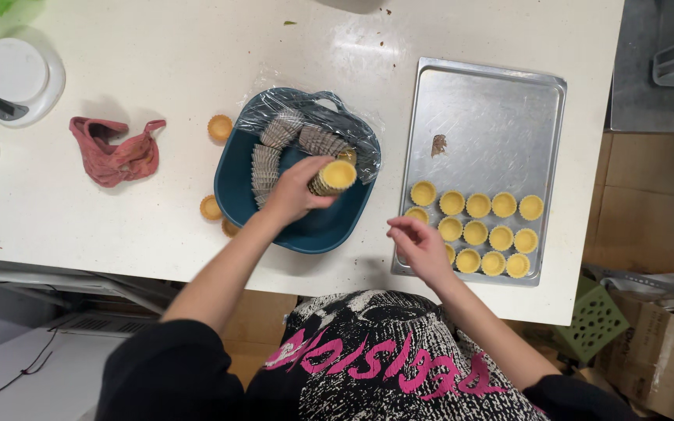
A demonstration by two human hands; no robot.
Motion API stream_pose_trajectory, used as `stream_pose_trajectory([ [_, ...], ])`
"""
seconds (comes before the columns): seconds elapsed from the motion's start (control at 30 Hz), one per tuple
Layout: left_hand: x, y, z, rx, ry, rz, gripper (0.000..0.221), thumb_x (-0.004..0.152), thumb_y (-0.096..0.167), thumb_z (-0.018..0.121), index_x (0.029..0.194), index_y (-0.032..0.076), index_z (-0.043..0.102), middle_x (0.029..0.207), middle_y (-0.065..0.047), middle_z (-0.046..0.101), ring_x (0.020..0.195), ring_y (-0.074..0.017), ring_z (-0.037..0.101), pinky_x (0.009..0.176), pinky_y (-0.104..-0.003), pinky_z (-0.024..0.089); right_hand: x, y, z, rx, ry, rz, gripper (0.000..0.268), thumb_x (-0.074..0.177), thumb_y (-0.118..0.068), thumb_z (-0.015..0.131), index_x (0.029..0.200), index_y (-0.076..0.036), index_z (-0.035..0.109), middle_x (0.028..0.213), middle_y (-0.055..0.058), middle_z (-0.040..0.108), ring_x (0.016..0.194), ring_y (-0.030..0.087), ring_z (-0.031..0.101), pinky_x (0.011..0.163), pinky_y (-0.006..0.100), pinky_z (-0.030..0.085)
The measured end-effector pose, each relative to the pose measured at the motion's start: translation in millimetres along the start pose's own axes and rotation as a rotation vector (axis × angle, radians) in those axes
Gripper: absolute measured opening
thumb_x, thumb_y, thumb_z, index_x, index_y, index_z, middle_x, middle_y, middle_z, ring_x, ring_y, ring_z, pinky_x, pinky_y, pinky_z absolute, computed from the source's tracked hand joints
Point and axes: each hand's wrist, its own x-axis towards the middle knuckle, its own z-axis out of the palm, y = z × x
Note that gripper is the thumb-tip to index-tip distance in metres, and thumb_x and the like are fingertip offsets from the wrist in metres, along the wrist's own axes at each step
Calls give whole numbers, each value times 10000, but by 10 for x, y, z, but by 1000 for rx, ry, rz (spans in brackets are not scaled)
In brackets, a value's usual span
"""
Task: The person places small tart shells into metal molds on a baking tray by hand, then takes the tray to a sink to wash a plastic bowl.
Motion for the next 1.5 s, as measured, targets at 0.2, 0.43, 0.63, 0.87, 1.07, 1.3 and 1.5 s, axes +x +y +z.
stream_pose_trajectory([
  [0.2, -22, 177, 93, -397, 100, -404, 636, 819, 192, 808, 1391, 39, 574, 1197, -86, 722, 1084, -162, 684, 947, -305, 563, 152, -426, 146, -58, -10, -118, 246, 984, -148, 688, 1197, -25, 703, 891, 1, 687, 720, 47, 599, 612, 190, 488],
  [0.43, -238, 1114, 337, -601, -296, -553, 598, 796, 199, 758, 1355, 50, 608, 1058, -111, 701, 889, -200, 651, 775, -357, 555, 68, -727, 82, -33, -212, -184, 403, 991, -225, 554, 1359, -62, 540, 1163, 5, 665, 953, 120, 656, 721, 283, 589],
  [0.63, -199, 1683, 834, 72, -282, -258, 666, 737, 425, 824, 1248, 49, 625, 1146, -173, 692, 1047, -361, 676, 868, -436, 542, -334, -655, -358, -355, -190, -135, 424, 1008, -312, 586, 1301, -13, 655, 1047, 112, 764, 950, 180, 718, 826, 338, 561],
  [0.87, -64, 2073, 1491, 43, -298, -286, 590, 653, 414, 813, 1116, 61, 718, 1056, -160, 739, 986, -347, 714, 863, -421, 560, -695, -387, -1151, -487, -224, -290, 422, 970, -287, 642, 1238, 38, 669, 947, 148, 741, 827, 187, 703, 719, 348, 546],
  [1.07, 13, 2042, 2039, -93, -247, -405, 608, 687, 430, 849, 1153, 60, 729, 1045, -159, 761, 969, -285, 743, 879, -373, 568, -562, 222, -2066, -139, -53, 52, 338, 1008, -271, 604, 1157, 30, 642, 811, 69, 623, 626, 106, 643, 526, 281, 562],
  [1.3, 82, 1693, 2799, -620, -43, -696, 646, 760, 374, 875, 1233, 16, 621, 1053, -103, 766, 945, -157, 717, 820, -303, 572, 511, 165, -3028, -938, 343, -243, 653, 781, -362, 877, 1263, 6, 635, 1153, 187, 674, 1057, 357, 626, 878, 447, 518],
  [1.5, 351, 1816, 3010, -488, 20, -614, 543, 782, 389, 846, 1170, 25, 735, 1011, -48, 756, 902, -106, 696, 800, -275, 561, 722, 277, -3238, -1107, 288, -405, 693, 733, -386, 879, 1256, 1, 641, 1213, 183, 608, 1055, 395, 598, 874, 434, 528],
])
